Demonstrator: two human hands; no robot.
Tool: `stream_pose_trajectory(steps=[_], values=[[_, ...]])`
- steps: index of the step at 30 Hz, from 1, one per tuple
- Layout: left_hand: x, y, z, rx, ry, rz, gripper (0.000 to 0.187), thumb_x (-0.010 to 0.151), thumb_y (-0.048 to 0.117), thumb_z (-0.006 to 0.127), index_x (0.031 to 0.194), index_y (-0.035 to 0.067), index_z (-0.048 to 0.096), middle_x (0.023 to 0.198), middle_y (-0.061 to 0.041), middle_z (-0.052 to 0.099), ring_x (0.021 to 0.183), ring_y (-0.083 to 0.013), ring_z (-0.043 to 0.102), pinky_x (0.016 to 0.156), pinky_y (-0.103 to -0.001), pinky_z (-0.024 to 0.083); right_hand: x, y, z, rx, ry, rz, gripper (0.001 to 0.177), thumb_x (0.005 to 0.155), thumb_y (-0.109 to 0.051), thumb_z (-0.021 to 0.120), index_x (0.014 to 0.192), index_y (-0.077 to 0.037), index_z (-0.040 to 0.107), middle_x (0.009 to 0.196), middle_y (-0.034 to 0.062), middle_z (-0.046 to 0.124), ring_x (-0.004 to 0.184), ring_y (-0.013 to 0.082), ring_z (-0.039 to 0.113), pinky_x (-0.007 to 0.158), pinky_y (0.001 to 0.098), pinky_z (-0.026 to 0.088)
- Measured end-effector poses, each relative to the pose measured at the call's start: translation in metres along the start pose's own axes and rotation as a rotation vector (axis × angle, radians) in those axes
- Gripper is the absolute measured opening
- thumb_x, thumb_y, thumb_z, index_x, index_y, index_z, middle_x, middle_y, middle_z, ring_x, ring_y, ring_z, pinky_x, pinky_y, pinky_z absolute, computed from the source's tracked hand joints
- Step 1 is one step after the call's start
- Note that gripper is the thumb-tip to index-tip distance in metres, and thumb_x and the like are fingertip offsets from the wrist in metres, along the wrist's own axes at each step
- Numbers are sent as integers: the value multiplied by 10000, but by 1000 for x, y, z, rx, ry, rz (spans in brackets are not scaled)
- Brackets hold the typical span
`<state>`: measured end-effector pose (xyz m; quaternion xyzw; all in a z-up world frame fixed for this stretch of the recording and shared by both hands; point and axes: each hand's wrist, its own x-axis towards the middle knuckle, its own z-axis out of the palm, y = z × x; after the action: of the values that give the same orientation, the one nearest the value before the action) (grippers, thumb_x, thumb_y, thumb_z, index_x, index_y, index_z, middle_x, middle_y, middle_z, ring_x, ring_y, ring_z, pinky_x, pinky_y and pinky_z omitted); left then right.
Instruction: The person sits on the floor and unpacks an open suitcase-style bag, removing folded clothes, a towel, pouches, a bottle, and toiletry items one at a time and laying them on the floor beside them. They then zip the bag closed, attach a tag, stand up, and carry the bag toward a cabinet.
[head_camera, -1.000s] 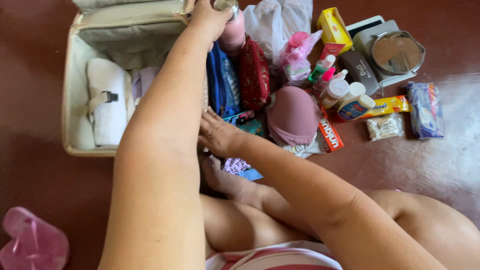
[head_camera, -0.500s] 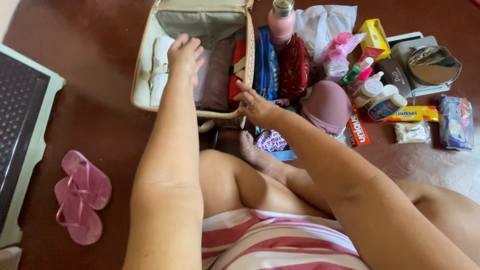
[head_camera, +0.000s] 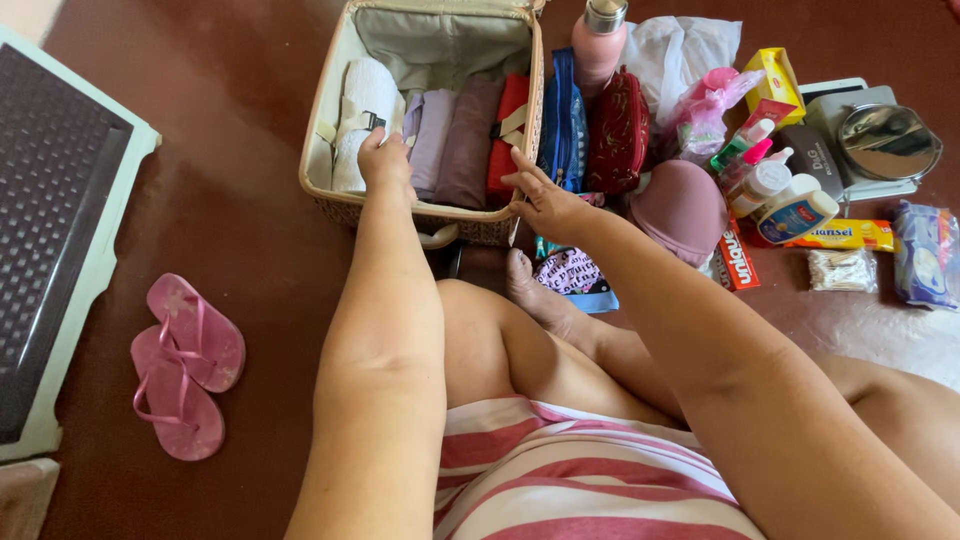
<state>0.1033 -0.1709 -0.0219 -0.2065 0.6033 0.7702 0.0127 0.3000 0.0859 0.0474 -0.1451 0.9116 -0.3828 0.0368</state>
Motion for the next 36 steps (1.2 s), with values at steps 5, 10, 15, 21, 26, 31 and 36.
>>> stream_pose_trajectory(steps=[5, 10, 15, 21, 26, 31, 36], values=[[-8, -9, 17, 298, -84, 231, 615, 837, 106, 745, 1408, -15, 550, 1235, -148, 731, 1100, -228, 702, 950, -316, 539, 2, 3, 3, 75, 0, -8, 469, 997, -161, 580, 1447, -63, 489, 1719, 161, 90, 1448, 322, 450, 1126, 371, 446], [-63, 12, 61, 1056, -188, 330, 737, 829, 255, 845, 1435, 23, 495, 1393, -199, 568, 1292, -334, 547, 1073, -392, 457, -1, -4, -1, 29, 10, -45, 469, 1005, -150, 596, 1453, -53, 494, 1711, 168, 97, 1496, 351, 372, 1143, 384, 422], [-116, 35, 91, 1399, -229, 82, 785, 825, 157, 790, 1494, 41, 394, 1574, -121, 347, 1426, -341, 392, 1117, -402, 446, -3, -13, -4, 75, -34, 65, 477, 1007, -185, 574, 1461, -80, 475, 1724, 131, 117, 1440, 303, 455, 1141, 376, 429], [-128, 53, 99, 1419, -188, -40, 854, 824, 203, 795, 1504, 3, 319, 1563, -144, 347, 1421, -333, 400, 1095, -417, 459, -4, -12, -1, 81, 2, -12, 455, 1017, -173, 577, 1448, -67, 477, 1718, 148, 112, 1487, 334, 391, 1150, 384, 425], [-107, 44, 89, 1318, -184, -45, 826, 785, 222, 816, 1472, 13, 408, 1395, -204, 593, 1277, -322, 608, 1039, -391, 516, -4, -8, 1, 66, 5, -25, 434, 1020, -156, 574, 1435, -65, 485, 1703, 155, 115, 1500, 358, 365, 1141, 392, 430], [-81, 22, 79, 1244, -186, 36, 642, 770, 244, 809, 1333, 17, 599, 1334, -221, 655, 1248, -338, 638, 1014, -404, 531, -4, -14, -1, -5, 39, -31, 400, 1003, -170, 617, 1386, -88, 537, 1689, 155, 201, 1463, 355, 417, 1129, 398, 435], [-66, 26, 60, 1050, -248, -64, 580, 747, 270, 810, 1217, -47, 688, 1238, -238, 726, 1143, -346, 720, 980, -413, 562, 0, -23, -16, 1, 94, -54, 348, 937, -170, 689, 1264, -62, 636, 1598, 158, 414, 1357, 347, 529, 1076, 402, 471]])
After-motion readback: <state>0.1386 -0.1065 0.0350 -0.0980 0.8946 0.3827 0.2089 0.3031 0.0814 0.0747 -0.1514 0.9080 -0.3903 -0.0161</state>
